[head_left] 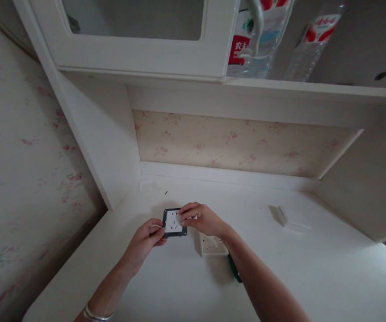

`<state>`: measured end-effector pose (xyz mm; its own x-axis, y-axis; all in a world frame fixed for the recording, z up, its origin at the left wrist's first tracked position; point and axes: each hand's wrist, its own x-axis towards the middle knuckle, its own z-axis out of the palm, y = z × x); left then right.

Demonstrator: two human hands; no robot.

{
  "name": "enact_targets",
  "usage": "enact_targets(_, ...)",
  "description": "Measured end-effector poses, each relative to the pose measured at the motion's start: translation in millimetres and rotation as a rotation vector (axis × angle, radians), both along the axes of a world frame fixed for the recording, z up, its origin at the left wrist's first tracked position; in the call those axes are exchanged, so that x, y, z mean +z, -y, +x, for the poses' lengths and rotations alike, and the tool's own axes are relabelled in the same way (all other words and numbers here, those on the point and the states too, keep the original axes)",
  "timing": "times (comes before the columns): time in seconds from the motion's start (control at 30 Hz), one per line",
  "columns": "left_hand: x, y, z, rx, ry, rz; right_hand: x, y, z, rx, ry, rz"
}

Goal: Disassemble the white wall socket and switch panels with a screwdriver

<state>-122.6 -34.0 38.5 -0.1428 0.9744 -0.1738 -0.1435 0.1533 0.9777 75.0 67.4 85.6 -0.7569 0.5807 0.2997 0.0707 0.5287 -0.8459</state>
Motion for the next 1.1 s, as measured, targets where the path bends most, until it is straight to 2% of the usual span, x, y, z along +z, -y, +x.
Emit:
enact_targets(0.1, -0.3, 0, -8, 0.008, -0.008, 0.019, -1.8, -6, -6, 0.048, -0.01, -0.017)
enact_targets(0.13, -1.5, -1, -11, 0.015, -0.012, 0.031, -4.8, -9, -9, -0.001, -0.031, -0.049)
enact_targets(0.27, -13.8, -11, -26, 0.119, -0.026, 0.067, -25.7, -24, -22, -0.366, -0.02, -0.192)
enact_targets(0.33, -23.5, -21, -38, 0.208, -0.048, 0.08, -39.6, -35, -31, -0.427, 0.061, -0.212)
enact_targets(0.47, -43.9, -48, -69, 0.348, -0.226, 0.058, -65.9, -61, -52, -0.504, 0.249, -0.181)
enact_targets(0.6, -60.6, -71, -96, 0.405, -0.478, -0.038, -80.4, -84, -78, -0.549, 0.429, -0.072)
enact_targets(0.73, -68.8, -86, -111, 0.398, -0.636, -0.086, -84.6, -98, -111, -0.545, 0.538, -0.006)
enact_targets(0.9, -66.0, -97, -118, 0.349, -0.876, -0.12, -83.4, -105, -143, -0.528, 0.566, -0.002)
enact_targets(1.0, -62.7, -102, -120, 0.318, -1.013, -0.099, -78.9, -104, -148, -0.519, 0.535, -0.02)
enact_targets(1.1, -61.1, -103, -121, 0.278, -1.114, -0.08, -70.5, -97, -139, -0.491, 0.46, -0.034)
